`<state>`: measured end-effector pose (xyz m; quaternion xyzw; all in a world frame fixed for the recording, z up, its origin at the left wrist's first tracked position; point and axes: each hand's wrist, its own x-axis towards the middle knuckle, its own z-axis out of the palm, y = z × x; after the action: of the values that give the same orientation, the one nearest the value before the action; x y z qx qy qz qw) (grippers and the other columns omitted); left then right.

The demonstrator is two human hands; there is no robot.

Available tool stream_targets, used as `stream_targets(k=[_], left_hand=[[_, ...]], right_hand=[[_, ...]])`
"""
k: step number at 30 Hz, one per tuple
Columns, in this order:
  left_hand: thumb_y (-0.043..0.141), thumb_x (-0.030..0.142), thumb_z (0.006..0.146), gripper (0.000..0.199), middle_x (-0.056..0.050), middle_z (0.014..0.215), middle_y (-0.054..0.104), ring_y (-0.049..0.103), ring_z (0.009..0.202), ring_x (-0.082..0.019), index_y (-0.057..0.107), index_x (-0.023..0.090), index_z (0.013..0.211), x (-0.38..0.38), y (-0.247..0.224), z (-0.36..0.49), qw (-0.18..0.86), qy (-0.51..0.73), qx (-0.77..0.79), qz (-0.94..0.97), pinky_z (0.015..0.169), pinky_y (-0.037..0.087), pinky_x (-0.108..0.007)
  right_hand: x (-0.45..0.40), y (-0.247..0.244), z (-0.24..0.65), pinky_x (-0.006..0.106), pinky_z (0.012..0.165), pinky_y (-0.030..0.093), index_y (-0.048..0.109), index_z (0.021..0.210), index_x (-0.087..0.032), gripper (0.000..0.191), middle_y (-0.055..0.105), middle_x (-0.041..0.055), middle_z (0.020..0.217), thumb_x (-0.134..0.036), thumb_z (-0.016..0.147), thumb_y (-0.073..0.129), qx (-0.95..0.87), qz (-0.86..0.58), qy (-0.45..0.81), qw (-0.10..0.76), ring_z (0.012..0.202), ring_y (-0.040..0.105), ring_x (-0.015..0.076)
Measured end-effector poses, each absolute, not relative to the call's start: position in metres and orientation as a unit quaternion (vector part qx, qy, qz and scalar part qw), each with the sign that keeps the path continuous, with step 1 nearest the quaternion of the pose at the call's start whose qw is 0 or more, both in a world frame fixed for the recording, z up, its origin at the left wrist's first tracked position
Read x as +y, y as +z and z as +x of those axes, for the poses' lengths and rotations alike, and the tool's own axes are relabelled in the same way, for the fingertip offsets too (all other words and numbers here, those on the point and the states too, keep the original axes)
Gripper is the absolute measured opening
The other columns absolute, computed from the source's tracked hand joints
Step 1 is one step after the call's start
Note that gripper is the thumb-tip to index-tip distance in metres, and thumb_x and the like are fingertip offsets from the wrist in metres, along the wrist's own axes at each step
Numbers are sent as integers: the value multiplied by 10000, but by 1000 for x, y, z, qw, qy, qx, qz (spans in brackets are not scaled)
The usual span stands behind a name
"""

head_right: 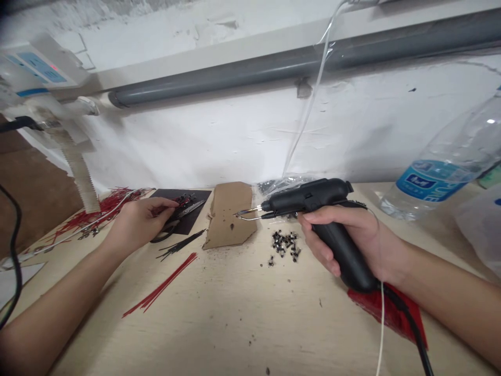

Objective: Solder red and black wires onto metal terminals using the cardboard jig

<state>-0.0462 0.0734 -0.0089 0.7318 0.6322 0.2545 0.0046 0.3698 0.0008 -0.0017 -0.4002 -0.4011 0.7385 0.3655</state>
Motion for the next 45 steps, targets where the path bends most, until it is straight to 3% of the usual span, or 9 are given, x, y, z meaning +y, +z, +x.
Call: stream_targets(k=[7,11,13,18,22,25,35,40,45], left_hand=[[649,353,896,222,-45,981,851,778,883,-312,844,269,964,68,-5,-39,-18,271,629,728,768,587,-396],[670,362,941,190,-27,980,835,765,881,-243,819,255,990,41,-3,-13,-15,322,586,743,756,579,-328],[688,295,952,131,-21,875,804,717,735,-186,803,233,948,21,-3,4,31,362,513,778,622,523,-277],[611,124,1008,172,-21,815,714,640,734,-143,766,199,1012,-20,-10,39,121,325,318,883,647,471,-253],[583,104,1016,189,-43,914,715,662,817,-150,752,191,1017,-29,-19,52,200,314,335,866,665,495,-247],[577,80,1011,203,-63,1045,737,697,938,-172,747,184,1044,-28,-23,61,225,296,342,863,783,555,-276],[538,-40,952,257,-122,1095,740,704,1042,-224,733,125,921,-10,-22,109,169,206,257,929,915,602,-336],[523,-31,947,262,-95,941,720,695,903,-215,686,124,812,-3,-25,119,155,162,263,939,801,599,-333],[518,-38,929,262,-109,999,723,709,901,-212,726,119,902,-13,-24,118,175,201,266,926,792,600,-321]], right_hand=[[0,-2,370,214,387,432,688,751,-199,232,601,13,475,-406,844,737,-391,-389,744,376,380,560,140],[0,0,370,207,401,443,699,776,-188,219,606,8,493,-382,876,715,-387,-391,744,380,389,575,134],[0,1,369,208,396,443,703,775,-184,206,605,10,492,-366,871,720,-389,-397,737,384,389,573,135],[1,1,370,219,376,441,706,757,-186,195,597,12,478,-360,843,729,-393,-414,723,391,373,562,145],[2,-2,371,221,368,433,706,759,-194,193,596,4,473,-367,840,734,-393,-413,724,388,366,553,144],[2,-2,371,229,376,425,707,782,-194,186,604,7,486,-359,867,714,-395,-406,726,389,375,557,147],[4,-2,369,250,392,401,699,747,-183,218,588,12,484,-362,871,701,-406,-397,726,387,374,545,146],[4,-3,370,247,396,395,706,749,-188,212,581,6,484,-374,849,716,-403,-396,730,385,372,542,141],[4,-5,371,252,390,390,707,754,-193,226,581,4,491,-391,864,703,-402,-398,729,386,371,543,144]])
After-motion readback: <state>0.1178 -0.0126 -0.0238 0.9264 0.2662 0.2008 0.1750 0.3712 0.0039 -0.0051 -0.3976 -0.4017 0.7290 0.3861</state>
